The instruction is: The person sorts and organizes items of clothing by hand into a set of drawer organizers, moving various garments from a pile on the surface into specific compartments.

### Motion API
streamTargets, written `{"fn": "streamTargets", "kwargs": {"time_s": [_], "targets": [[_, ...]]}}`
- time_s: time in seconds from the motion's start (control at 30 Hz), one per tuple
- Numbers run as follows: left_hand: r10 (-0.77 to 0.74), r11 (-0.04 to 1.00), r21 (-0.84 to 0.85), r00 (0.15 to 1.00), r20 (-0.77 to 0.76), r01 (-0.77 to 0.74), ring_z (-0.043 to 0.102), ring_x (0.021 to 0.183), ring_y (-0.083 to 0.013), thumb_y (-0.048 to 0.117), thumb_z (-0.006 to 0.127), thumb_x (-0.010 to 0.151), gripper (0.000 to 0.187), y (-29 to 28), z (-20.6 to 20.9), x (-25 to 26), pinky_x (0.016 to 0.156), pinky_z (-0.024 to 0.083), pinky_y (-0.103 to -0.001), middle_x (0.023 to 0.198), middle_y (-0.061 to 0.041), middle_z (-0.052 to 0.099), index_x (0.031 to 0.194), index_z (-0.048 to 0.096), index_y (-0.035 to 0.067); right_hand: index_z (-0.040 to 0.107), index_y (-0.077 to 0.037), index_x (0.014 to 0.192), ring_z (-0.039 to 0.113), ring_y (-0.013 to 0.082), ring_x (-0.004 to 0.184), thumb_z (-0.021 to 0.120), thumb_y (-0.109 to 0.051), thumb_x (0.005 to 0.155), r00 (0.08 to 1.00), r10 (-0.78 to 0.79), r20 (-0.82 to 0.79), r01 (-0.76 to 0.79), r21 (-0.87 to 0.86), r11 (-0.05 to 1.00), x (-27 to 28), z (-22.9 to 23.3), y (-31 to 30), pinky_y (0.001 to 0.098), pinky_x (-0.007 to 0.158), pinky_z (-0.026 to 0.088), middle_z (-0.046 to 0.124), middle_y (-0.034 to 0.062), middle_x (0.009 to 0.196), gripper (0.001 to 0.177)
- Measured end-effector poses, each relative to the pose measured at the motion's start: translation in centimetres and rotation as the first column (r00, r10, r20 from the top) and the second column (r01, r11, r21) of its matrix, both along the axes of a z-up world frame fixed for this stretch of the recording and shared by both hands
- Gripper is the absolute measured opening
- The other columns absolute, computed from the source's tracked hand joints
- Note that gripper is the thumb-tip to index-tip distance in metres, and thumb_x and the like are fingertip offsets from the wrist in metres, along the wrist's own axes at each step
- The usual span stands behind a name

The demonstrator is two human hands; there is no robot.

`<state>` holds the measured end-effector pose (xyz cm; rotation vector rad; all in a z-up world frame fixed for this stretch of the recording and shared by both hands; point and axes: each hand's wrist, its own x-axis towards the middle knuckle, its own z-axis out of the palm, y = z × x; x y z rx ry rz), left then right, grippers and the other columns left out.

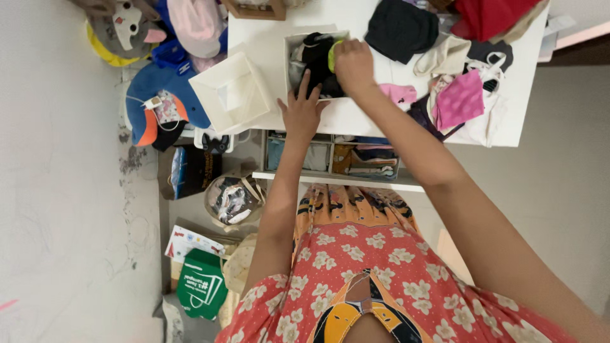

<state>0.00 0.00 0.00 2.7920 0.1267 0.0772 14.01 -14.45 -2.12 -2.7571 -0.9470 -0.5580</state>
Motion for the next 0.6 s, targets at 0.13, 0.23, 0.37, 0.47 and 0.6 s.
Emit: {"fn": "streamTargets", "kwargs": {"time_s": [0.13,0.23,0.37,0.47,0.6], "targets": [[0.008,0.997,0.073,1.0,-0.017,-0.007,0.05,0.131,-0.0413,0.051,0.068,0.092,0.046,0.6,-0.5,1.3,0.1,0.027,-0.087,0.162,0.002,0.034,0.131,0.068,0.026,0.079,-0.006,0.089,0.057,0.0366,0.121,0.064,-0.019,0.083,0.994,-0.104,-0.034,0.087,-0.333,0.939,0.9,-2.7,3.0,0.0515,0.104,0.038,0.071,0.0204,0.108,0.02],[0.017,0.993,0.113,1.0,-0.015,-0.016,0.05,0.131,-0.0414,0.05,0.068,0.092,0.044,1.5,-1.9,2.5,0.104,0.023,-0.087,0.163,0.002,0.034,0.13,0.068,0.027,0.076,0.0,0.112,0.055,0.0331,0.124,0.068,-0.015,0.093,0.99,-0.136,0.03,0.139,-0.268,0.953,1.2,-1.2,3.2,0.0531,0.112,0.036,0.067,0.0173,0.127,0.026],[0.036,0.99,0.135,0.995,0.093,-0.049,0.047,0.133,-0.0445,0.042,0.068,0.096,0.043,3.3,-3.1,5.1,0.109,0.021,-0.083,0.164,-0.001,0.033,0.136,0.065,0.028,0.07,-0.009,0.133,0.052,0.0295,0.133,0.074,-0.019,0.093,0.997,-0.068,-0.025,0.071,0.154,0.986,-2.7,0.9,-2.7,0.0542,0.111,0.035,0.061,0.0091,0.144,0.041],[0.008,0.988,0.154,0.995,0.103,-0.024,0.039,0.142,-0.045,0.035,0.068,0.099,0.045,3.7,-2.0,5.5,0.113,0.02,-0.08,0.165,-0.003,0.032,0.143,0.061,0.027,0.067,-0.012,0.139,0.051,0.0395,0.131,0.073,-0.019,0.094,0.944,-0.242,-0.225,0.281,0.161,0.946,-4.7,-0.4,-13.4,0.0593,0.106,0.037,0.06,0.0148,0.142,0.046],[-0.021,0.995,0.102,0.973,0.23,-0.002,0.026,0.147,-0.0487,0.027,0.066,0.097,0.055,1.4,0.6,4.0,0.115,0.017,-0.074,0.165,-0.01,0.028,0.151,0.055,0.022,0.063,-0.003,0.138,0.055,0.0423,0.12,0.073,-0.011,0.085,0.789,-0.613,-0.027,0.614,0.045,0.788,-6.3,-2.2,-27.0,0.0541,0.095,0.039,0.065,0.0263,0.13,0.054]]}}
